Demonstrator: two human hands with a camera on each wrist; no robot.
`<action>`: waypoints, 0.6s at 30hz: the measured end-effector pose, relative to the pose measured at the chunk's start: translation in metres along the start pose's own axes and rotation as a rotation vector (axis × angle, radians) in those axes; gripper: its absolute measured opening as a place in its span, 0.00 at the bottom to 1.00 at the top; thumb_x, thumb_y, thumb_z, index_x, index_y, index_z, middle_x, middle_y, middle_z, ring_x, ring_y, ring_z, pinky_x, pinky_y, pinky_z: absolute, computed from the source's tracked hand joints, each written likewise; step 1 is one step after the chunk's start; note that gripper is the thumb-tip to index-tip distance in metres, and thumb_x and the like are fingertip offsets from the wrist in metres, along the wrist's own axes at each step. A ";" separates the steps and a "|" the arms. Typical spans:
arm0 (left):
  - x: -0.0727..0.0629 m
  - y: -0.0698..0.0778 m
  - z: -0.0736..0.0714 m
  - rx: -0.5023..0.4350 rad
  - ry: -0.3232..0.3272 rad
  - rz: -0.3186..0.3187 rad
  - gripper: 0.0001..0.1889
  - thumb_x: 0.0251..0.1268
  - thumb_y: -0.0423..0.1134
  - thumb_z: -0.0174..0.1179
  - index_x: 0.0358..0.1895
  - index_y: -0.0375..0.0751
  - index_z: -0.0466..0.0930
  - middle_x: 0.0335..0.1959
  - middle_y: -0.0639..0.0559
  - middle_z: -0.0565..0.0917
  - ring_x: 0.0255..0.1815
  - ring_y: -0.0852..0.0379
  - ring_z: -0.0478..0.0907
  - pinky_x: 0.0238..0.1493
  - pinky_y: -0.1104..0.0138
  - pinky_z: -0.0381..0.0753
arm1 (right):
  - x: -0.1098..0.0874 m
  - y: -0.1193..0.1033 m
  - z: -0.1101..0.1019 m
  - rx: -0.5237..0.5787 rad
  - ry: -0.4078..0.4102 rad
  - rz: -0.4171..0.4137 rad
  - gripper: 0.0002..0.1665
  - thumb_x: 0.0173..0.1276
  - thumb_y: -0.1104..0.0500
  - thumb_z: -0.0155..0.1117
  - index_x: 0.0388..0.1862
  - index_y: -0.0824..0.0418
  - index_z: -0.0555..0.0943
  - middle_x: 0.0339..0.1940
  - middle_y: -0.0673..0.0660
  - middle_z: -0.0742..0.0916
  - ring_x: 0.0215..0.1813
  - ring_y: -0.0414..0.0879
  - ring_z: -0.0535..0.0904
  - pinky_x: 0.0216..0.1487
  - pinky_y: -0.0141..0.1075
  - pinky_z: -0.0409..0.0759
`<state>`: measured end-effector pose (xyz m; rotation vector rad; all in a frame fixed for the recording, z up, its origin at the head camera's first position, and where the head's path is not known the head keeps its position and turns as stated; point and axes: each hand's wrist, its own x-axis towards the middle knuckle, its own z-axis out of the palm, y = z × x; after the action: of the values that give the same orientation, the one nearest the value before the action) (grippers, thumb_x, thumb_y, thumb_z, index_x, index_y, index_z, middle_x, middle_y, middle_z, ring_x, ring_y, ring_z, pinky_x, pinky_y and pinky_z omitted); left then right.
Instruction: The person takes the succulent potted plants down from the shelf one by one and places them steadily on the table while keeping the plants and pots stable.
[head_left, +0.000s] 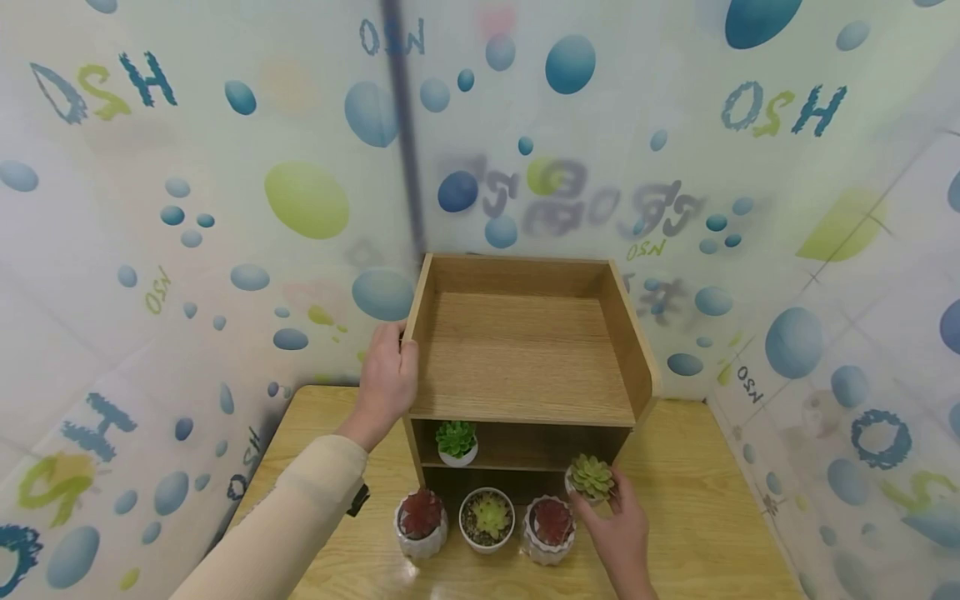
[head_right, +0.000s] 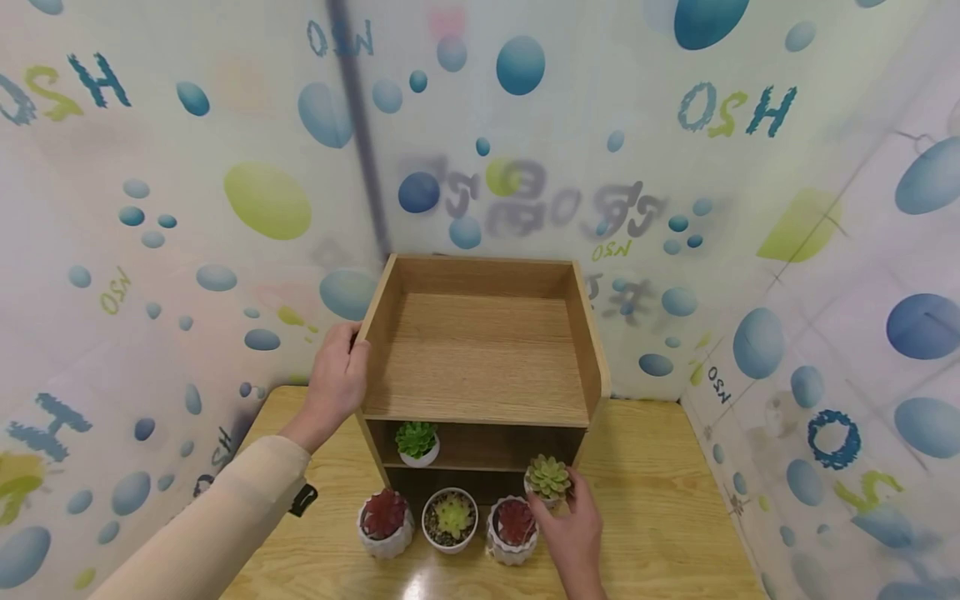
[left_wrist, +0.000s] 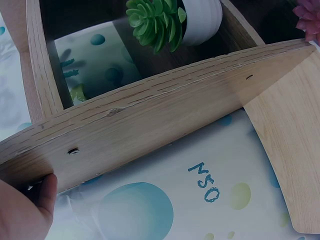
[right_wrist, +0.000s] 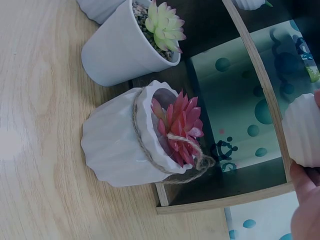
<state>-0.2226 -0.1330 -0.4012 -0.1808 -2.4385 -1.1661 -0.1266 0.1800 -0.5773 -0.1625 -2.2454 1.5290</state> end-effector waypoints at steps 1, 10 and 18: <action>0.000 0.000 0.000 -0.002 0.000 0.000 0.22 0.79 0.35 0.40 0.64 0.24 0.73 0.51 0.32 0.76 0.45 0.38 0.73 0.46 0.48 0.76 | 0.000 0.000 0.000 0.005 0.006 -0.002 0.37 0.53 0.71 0.81 0.62 0.77 0.75 0.60 0.76 0.82 0.60 0.69 0.80 0.55 0.12 0.69; 0.001 0.000 0.000 -0.009 -0.001 -0.008 0.22 0.79 0.35 0.40 0.64 0.24 0.73 0.51 0.32 0.76 0.46 0.39 0.73 0.47 0.48 0.76 | -0.002 0.006 -0.004 0.030 0.005 0.009 0.41 0.54 0.72 0.80 0.65 0.79 0.73 0.63 0.78 0.79 0.63 0.71 0.78 0.57 0.13 0.68; 0.001 0.000 0.000 -0.012 -0.004 -0.008 0.22 0.79 0.35 0.39 0.64 0.24 0.73 0.50 0.32 0.76 0.46 0.39 0.73 0.47 0.48 0.76 | -0.006 0.010 -0.006 0.025 0.015 0.038 0.39 0.53 0.73 0.80 0.64 0.76 0.74 0.63 0.75 0.81 0.62 0.69 0.78 0.57 0.14 0.70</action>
<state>-0.2229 -0.1333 -0.4006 -0.1774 -2.4386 -1.1854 -0.1201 0.1867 -0.5861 -0.2098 -2.2230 1.5701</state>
